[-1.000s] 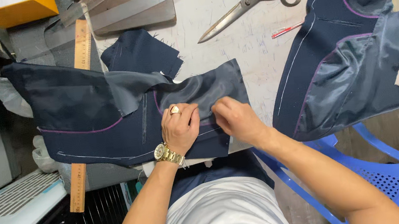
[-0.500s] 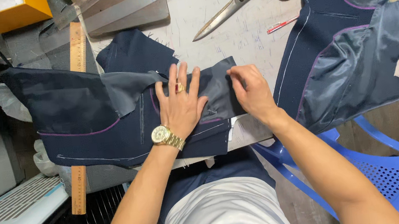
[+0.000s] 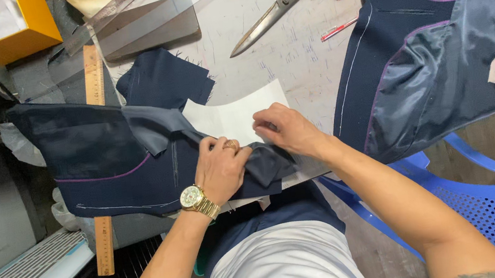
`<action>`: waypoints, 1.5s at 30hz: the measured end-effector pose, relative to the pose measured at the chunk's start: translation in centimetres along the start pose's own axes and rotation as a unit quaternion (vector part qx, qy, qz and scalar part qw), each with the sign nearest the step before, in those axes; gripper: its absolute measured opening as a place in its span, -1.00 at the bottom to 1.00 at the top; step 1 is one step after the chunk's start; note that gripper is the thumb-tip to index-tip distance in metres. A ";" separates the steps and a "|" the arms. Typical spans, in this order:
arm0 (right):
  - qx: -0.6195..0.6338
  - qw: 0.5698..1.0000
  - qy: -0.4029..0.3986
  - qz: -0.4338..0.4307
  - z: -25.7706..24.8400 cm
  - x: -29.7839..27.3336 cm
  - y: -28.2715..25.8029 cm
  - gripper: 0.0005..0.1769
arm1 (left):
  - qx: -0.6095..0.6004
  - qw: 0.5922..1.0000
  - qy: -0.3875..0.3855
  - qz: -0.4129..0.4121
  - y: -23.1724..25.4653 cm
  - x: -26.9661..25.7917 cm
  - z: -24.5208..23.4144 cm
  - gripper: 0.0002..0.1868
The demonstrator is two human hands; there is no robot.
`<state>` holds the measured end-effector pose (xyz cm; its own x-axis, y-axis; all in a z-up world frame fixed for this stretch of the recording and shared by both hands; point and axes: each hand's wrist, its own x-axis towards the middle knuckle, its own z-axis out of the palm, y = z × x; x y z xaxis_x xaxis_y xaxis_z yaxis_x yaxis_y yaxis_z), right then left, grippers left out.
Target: The person marks a suit jacket component using a ruler and pen, applies chalk, and cuts the fabric along the marked lines with shears on a workbench.
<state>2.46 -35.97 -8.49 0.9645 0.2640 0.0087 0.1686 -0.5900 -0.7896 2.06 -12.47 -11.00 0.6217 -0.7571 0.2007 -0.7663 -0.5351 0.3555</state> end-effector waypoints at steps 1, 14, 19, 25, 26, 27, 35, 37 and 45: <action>-0.001 1.000 0.000 0.002 0.0 -0.1 0.2 -0.77 | -0.002 1.000 0.000 0.000 0.4 0.1 -0.9 -0.71; -0.017 0.998 -0.009 -0.065 1.4 -2.1 1.5 -0.71 | -0.071 0.994 0.082 0.012 2.2 0.7 -2.6 -0.70; -0.031 0.992 0.034 -0.117 1.7 -2.4 2.0 -0.77 | -0.108 0.988 0.113 0.005 2.3 0.6 -3.4 -0.71; -0.169 0.951 0.058 -0.252 1.7 -1.2 0.3 -0.91 | -0.100 0.985 0.142 -0.020 2.0 0.6 -2.4 -0.76; -0.190 0.944 0.054 -0.265 1.8 -1.0 0.2 -0.92 | -0.093 0.983 0.155 -0.024 1.9 0.7 -2.1 -0.78; -0.212 0.935 0.050 -0.279 2.0 -0.8 0.0 -0.92 | -0.085 0.982 0.168 -0.027 1.8 0.7 -1.9 -0.79; -0.152 0.973 0.037 -0.170 2.1 -2.6 3.8 -0.64 | -0.089 0.971 0.219 -0.038 1.0 -0.8 0.5 -0.81; -0.162 0.966 0.034 -0.199 2.1 -2.5 2.7 -0.76 | -0.091 0.969 0.228 -0.032 0.9 -0.8 0.6 -0.80; -0.113 0.986 0.029 -0.117 1.0 -1.7 3.8 -0.55 | -0.034 0.977 0.209 -0.035 1.0 -0.2 0.3 -0.62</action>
<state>1.29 -37.89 -12.06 0.9030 0.3723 0.2146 0.4221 -0.6755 -0.6045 1.11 -12.92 -11.02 0.6953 -0.4924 0.5235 -0.7154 -0.5436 0.4389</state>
